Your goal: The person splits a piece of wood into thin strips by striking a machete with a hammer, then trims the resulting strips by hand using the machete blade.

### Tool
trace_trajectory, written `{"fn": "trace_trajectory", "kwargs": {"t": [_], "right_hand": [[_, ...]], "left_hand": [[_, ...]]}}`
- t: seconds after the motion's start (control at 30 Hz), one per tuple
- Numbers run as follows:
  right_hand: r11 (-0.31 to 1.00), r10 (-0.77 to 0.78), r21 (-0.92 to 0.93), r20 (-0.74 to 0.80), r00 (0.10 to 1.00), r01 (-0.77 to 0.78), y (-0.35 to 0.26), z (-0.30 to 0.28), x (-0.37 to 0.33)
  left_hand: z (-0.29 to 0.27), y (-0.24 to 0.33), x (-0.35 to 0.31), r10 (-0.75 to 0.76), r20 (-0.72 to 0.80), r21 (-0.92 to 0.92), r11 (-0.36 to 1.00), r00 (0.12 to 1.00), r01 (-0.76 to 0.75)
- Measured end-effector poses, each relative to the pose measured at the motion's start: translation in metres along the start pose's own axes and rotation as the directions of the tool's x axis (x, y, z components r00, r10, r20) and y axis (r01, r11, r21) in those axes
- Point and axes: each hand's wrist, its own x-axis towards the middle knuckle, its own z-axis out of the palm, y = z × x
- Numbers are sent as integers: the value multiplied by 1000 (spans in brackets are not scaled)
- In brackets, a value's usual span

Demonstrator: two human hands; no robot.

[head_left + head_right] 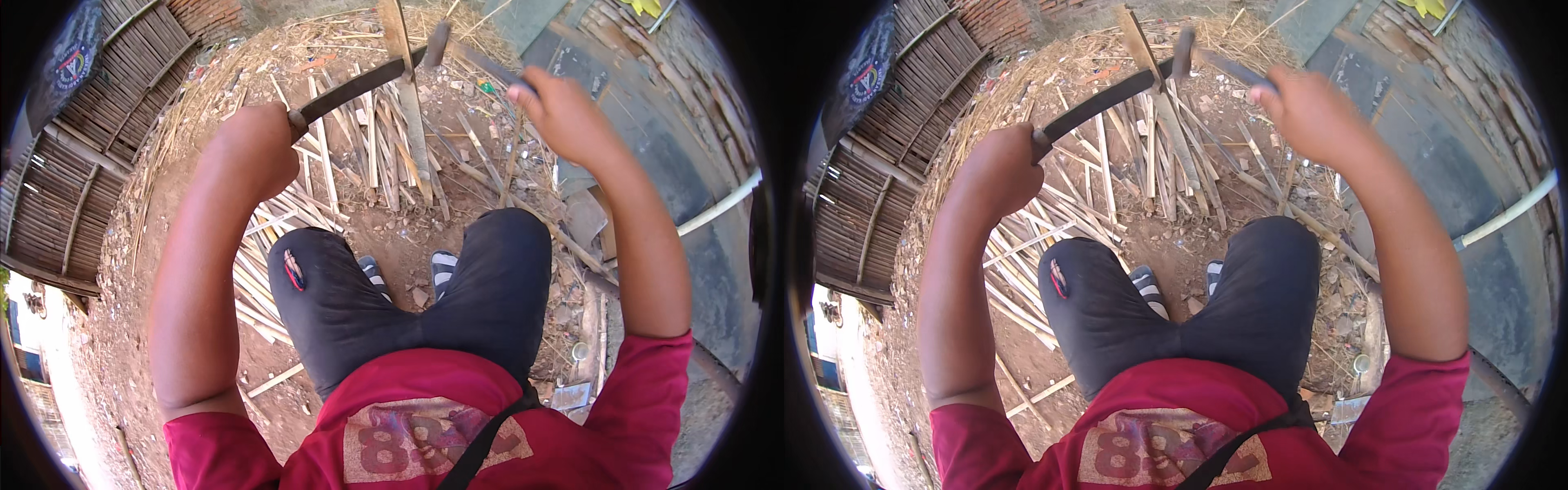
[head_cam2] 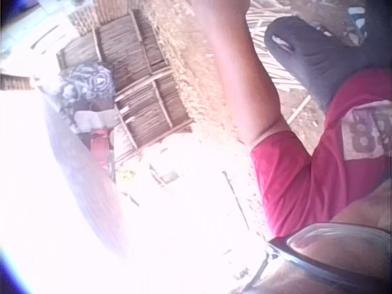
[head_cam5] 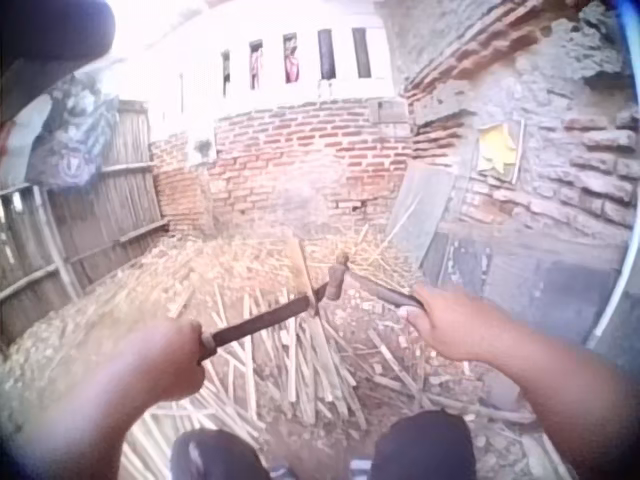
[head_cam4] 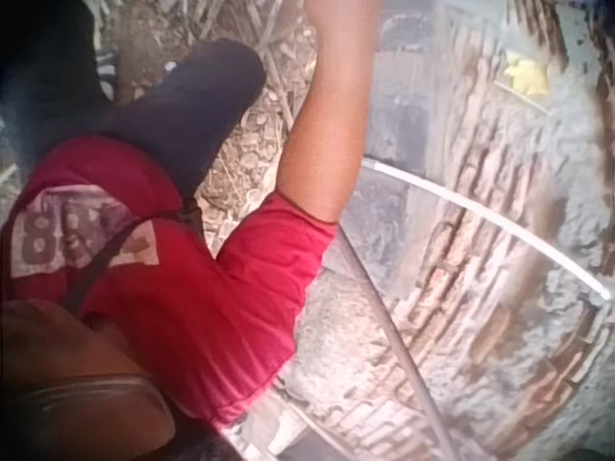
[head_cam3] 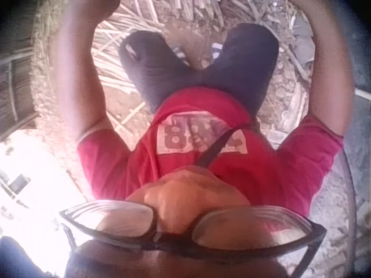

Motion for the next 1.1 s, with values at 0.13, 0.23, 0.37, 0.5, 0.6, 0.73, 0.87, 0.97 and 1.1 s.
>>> {"fn": "trace_trajectory", "kwargs": {"t": [0.13, 0.23, 0.37, 0.5, 0.6, 0.73, 0.87, 0.97, 1.1], "right_hand": [[990, 91, 135, -342, 935, -46, -2, -18, -7], [938, 131, 345, -243, 961, -41, -25, -31, -24], [914, 46, 393, -333, 942, 95, -40, -32, -25], [989, -69, 119, -150, 986, 87, -49, 16, -27], [994, -49, 91, -37, 998, 53, -39, 7, -31], [953, -9, 291, -256, 967, 86, -50, -20, -27], [970, -43, 218, -296, 954, 111, -55, 8, -26], [990, -126, 47, -160, 979, 135, -49, 13, -33], [965, -70, 214, -340, 938, 149, -49, -20, -21]], "left_hand": [[-1, 9, -2, 9, 1, -17, 1000, 1000, -9], [-5, 8, -1, 13, 15, -3, 1000, 1000, -13], [-3, 12, 2, 9, 30, 21, 1000, 1000, -10], [1, 7, 3, 27, 15, -12, 1000, 1000, -26], [1, 3, 9, 42, 23, -32, 999, 999, -41], [6, 1, 5, 38, 2, -41, 998, 999, -38], [6, 9, 2, 30, -6, -28, 999, 1000, -30], [6, 8, 7, 48, 22, -44, 998, 999, -47], [10, 5, 3, 66, -24, -66, 996, 998, -67]]}}
